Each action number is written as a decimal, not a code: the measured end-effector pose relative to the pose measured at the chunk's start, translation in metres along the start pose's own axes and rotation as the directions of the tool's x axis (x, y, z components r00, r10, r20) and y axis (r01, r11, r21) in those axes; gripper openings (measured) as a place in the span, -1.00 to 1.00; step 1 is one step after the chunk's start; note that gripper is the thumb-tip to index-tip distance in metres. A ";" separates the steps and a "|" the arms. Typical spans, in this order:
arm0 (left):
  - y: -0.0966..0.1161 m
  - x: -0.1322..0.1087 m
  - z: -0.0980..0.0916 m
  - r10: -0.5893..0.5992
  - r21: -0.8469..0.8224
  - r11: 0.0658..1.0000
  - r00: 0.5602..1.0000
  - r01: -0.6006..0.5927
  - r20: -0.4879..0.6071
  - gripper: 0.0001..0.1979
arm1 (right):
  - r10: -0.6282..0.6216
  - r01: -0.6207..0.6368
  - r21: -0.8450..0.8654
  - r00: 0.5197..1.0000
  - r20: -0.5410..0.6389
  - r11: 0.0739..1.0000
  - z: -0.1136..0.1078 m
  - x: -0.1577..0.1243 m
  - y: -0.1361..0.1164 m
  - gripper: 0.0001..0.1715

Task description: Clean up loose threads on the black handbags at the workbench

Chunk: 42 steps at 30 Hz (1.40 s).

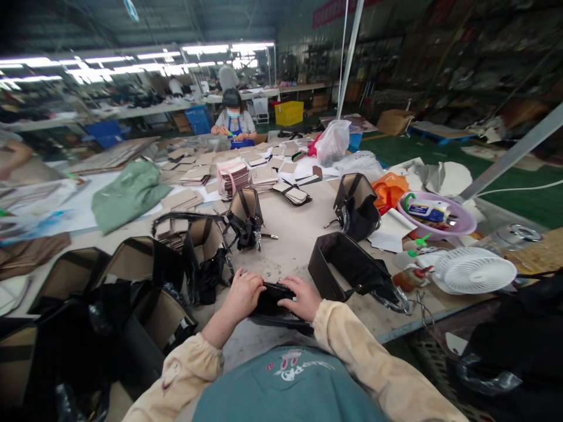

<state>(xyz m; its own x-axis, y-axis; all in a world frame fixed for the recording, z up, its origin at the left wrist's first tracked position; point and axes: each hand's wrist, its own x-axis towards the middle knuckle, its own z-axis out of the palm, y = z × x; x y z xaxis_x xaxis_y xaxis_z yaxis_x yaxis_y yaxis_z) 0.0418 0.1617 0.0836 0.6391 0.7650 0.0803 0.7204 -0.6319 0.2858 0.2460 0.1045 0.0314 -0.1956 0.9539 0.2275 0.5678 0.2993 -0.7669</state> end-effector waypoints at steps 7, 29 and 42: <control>0.001 -0.001 -0.001 -0.006 -0.021 1.000 1.000 0.006 -0.004 -0.90 | 0.021 -0.017 0.037 0.994 -0.109 0.999 0.002 0.002 -0.001 -0.77; 0.001 -0.002 -0.001 0.056 -0.103 0.993 0.998 -0.056 -0.003 -0.90 | -0.040 0.037 -0.129 0.999 -0.022 0.991 -0.002 0.008 0.009 -0.75; 0.001 0.001 0.001 0.030 -0.024 0.999 1.000 -0.030 -0.004 -0.84 | -0.030 0.041 -0.312 0.999 0.042 0.949 0.006 0.015 0.001 -0.75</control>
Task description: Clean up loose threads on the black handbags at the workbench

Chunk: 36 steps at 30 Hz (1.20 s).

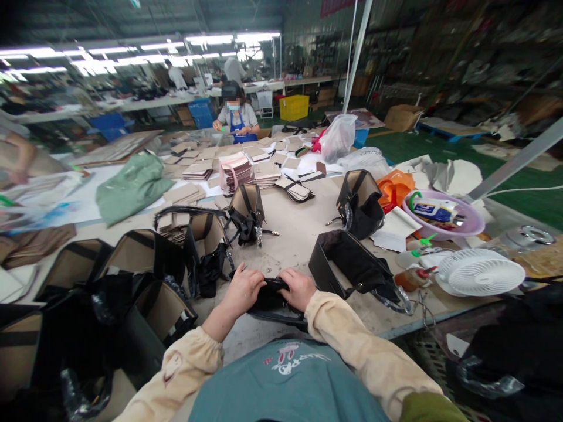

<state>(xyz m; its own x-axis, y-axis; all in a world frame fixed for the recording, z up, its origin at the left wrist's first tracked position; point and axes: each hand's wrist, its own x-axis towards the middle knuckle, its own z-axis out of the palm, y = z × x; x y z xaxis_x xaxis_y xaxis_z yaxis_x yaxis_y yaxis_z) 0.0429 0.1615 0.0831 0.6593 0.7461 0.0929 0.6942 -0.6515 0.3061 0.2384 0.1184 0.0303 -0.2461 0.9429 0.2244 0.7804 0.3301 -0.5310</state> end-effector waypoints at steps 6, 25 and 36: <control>-0.001 0.000 0.002 0.002 0.009 1.000 1.000 -0.001 -0.012 -0.85 | -0.058 0.062 0.115 0.998 -0.037 0.991 -0.003 0.002 0.005 -0.74; 0.004 0.003 0.004 -0.057 0.025 0.998 0.998 0.058 -0.038 -0.81 | -0.091 0.085 0.150 0.995 0.036 0.985 -0.010 0.007 0.009 -0.63; 0.006 0.008 0.008 0.042 -0.010 0.999 0.999 -0.042 0.013 -0.85 | -0.183 0.177 0.096 0.981 0.066 0.980 -0.011 0.009 0.012 -0.62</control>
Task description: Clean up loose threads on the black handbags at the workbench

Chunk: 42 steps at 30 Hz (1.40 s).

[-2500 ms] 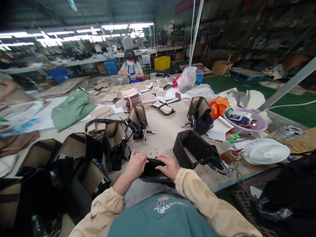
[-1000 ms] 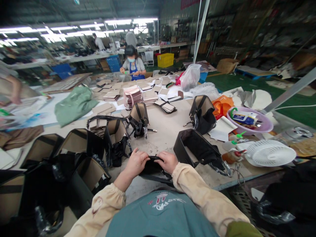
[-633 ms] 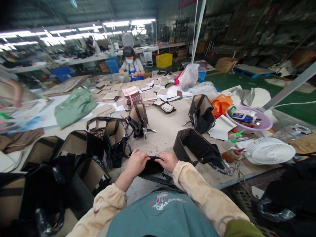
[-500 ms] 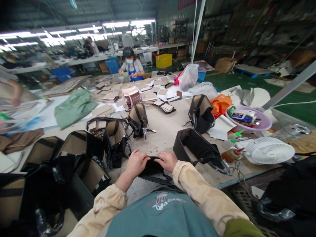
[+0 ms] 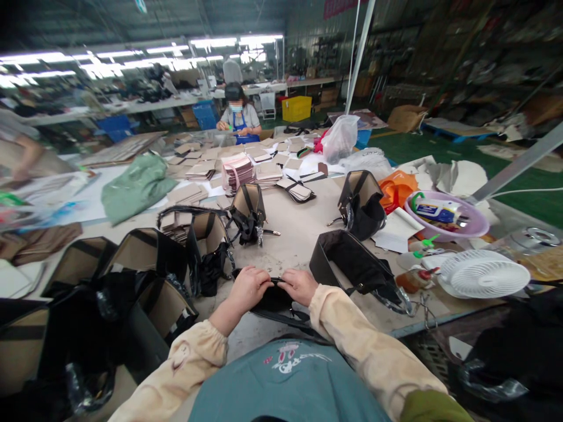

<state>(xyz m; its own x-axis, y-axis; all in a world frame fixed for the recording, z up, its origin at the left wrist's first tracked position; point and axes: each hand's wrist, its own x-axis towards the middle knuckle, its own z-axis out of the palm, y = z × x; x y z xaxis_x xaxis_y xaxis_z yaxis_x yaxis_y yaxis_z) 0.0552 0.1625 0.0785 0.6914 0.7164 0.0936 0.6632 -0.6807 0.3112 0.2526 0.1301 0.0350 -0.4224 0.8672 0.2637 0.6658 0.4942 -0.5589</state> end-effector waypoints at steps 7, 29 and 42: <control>0.004 0.004 0.001 -0.044 0.035 0.998 0.999 0.043 0.028 -0.83 | -0.023 0.022 0.037 0.999 0.022 0.999 -0.002 -0.001 0.001 -0.62; 0.006 0.017 0.002 -0.159 0.081 0.985 0.986 0.154 0.054 -0.81 | 0.143 -0.124 0.137 0.981 -0.132 0.983 0.007 -0.010 0.015 -0.72; 0.004 0.013 0.000 -0.091 0.058 0.994 0.995 0.089 0.037 -0.84 | 0.149 -0.150 0.003 0.979 -0.139 0.989 0.006 -0.008 0.009 -0.69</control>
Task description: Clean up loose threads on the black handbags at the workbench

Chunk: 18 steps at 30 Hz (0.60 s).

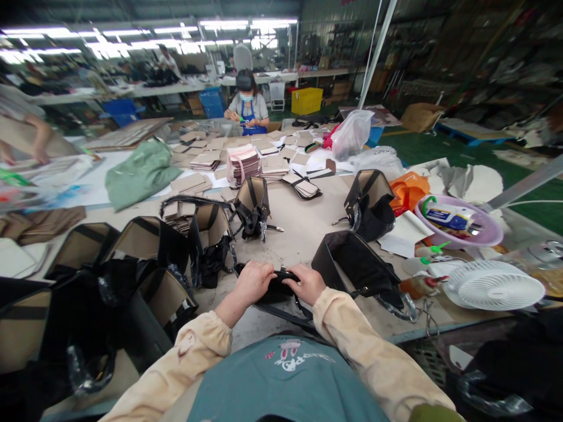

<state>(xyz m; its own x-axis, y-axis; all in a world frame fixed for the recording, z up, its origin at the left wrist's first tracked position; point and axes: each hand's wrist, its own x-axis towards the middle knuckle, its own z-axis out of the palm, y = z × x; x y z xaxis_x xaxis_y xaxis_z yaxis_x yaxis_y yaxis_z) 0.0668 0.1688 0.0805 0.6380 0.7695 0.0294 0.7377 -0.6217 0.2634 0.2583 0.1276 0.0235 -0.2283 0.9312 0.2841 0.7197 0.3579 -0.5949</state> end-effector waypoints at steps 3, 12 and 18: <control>0.000 -0.001 0.000 0.003 0.006 1.000 1.000 -0.003 -0.004 -0.85 | 0.001 0.002 -0.082 0.999 0.035 0.997 0.004 0.000 -0.004 -0.30; 0.001 -0.001 0.002 -0.009 0.026 1.000 0.999 0.008 0.035 -0.81 | -0.063 0.079 -0.203 0.995 0.083 0.976 0.020 -0.003 0.001 -0.44; 0.002 -0.001 0.000 -0.038 0.031 0.999 0.996 0.035 0.079 -0.81 | -0.079 0.083 -0.099 0.996 0.048 0.992 0.017 0.002 -0.001 -0.72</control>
<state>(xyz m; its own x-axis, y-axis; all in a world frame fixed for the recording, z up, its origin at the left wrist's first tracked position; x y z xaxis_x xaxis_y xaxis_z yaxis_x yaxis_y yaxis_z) 0.0671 0.1666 0.0809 0.6250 0.7786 -0.0566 0.7664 -0.5982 0.2341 0.2460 0.1304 0.0117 -0.3156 0.9025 0.2932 0.7595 0.4255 -0.4921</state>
